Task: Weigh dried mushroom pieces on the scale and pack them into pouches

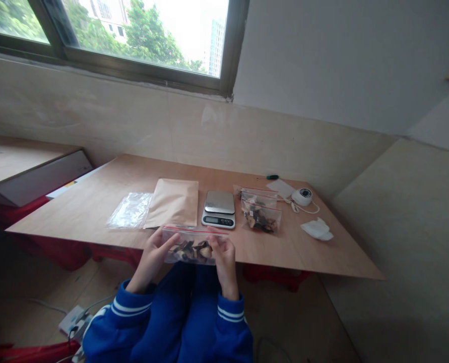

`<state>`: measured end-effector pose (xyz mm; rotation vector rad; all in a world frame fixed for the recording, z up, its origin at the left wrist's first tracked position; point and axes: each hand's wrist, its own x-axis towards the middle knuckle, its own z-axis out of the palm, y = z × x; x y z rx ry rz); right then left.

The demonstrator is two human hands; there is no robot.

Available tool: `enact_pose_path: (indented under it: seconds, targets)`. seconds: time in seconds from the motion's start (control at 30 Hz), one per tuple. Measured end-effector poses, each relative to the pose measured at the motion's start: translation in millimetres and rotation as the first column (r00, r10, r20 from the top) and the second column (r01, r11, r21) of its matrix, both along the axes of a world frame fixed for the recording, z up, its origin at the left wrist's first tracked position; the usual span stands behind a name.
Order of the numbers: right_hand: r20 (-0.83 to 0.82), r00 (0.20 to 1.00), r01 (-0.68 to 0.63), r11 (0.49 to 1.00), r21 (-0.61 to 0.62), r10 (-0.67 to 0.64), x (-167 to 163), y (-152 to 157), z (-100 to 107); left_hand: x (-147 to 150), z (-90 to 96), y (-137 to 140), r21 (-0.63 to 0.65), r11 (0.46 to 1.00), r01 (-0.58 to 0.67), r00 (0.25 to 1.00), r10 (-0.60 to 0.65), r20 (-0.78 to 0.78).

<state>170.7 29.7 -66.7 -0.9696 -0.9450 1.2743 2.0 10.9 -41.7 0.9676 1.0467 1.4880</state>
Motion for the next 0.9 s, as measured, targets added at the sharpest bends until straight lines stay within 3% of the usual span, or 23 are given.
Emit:
enact_pose_path:
  seconds: [0.27,0.53,0.77,0.9]
  targets:
    - [0.110,0.990,0.086,0.996,0.022,-0.088,0,3,-6,-5,-5.3,5,-0.036,0.999,-0.021,0.999,0.019,-0.029]
    - [0.142,0.984,0.090,0.991,0.102,-0.104,-1,2,-3,-8,11.0,2,-0.009,1.000,-0.026,0.995,0.025,-0.095]
    - [0.212,0.961,0.140,0.972,0.188,-0.179,-1,0,3,-7,13.3,-1,0.009,0.998,-0.064,0.983,0.065,-0.174]
    - [0.173,0.967,0.160,0.974,0.157,-0.187,-1,2,1,-6,13.5,0,0.033,0.996,-0.081,0.980,0.085,-0.179]
